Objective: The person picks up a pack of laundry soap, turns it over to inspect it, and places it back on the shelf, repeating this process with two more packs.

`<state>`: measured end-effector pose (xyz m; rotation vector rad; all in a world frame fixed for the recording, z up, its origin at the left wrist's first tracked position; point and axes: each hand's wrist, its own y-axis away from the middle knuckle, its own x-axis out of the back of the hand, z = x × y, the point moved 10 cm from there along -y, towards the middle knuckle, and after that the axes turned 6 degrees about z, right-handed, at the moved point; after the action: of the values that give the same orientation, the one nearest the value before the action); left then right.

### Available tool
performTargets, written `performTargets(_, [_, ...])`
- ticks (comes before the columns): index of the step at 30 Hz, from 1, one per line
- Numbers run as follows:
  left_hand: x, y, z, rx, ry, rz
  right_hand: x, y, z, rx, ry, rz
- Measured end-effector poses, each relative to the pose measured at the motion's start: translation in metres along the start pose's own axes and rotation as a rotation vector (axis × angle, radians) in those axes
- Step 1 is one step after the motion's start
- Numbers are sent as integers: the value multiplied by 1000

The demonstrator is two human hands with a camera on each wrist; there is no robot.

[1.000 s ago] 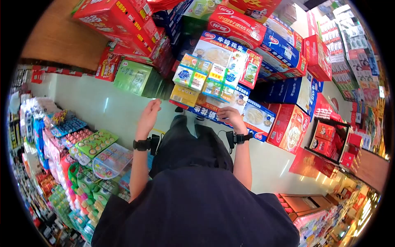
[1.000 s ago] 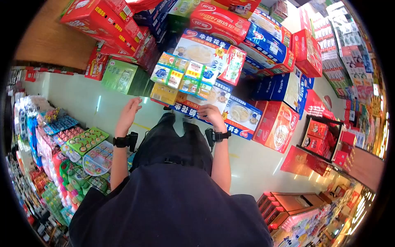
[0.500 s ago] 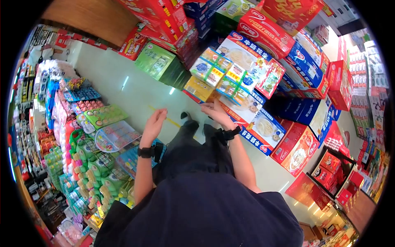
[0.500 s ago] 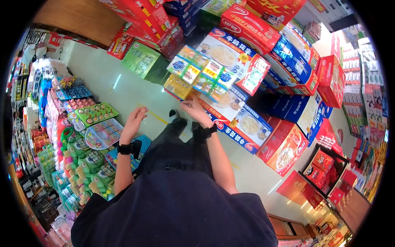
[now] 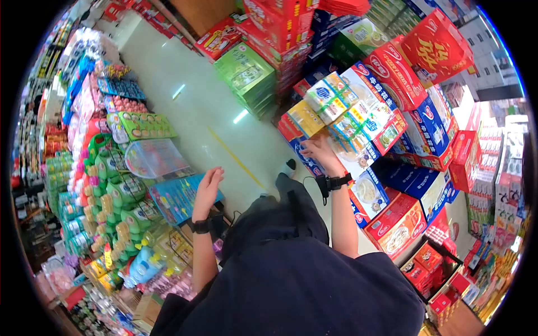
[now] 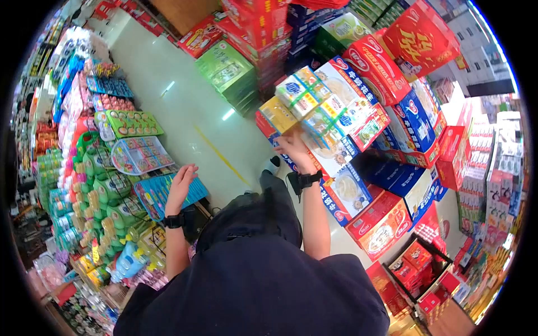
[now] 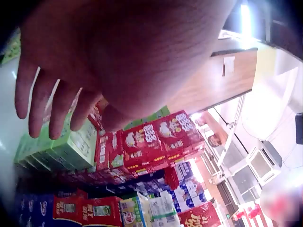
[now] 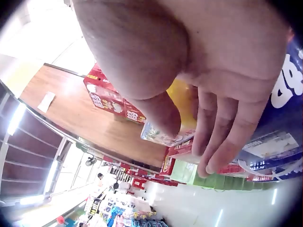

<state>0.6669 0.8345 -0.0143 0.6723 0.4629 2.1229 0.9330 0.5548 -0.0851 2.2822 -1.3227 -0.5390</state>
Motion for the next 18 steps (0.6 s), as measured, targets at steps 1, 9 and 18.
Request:
performTargets(1, [12,7,-18,2,39,28,1,2,1,-4,17,21])
performTargets(9, [95,110,-127,94,256,353,6,-11,42,81,151,263])
performTargets(18, [146,243,-227,47,293,729,-179,50,113,-119,500,-331])
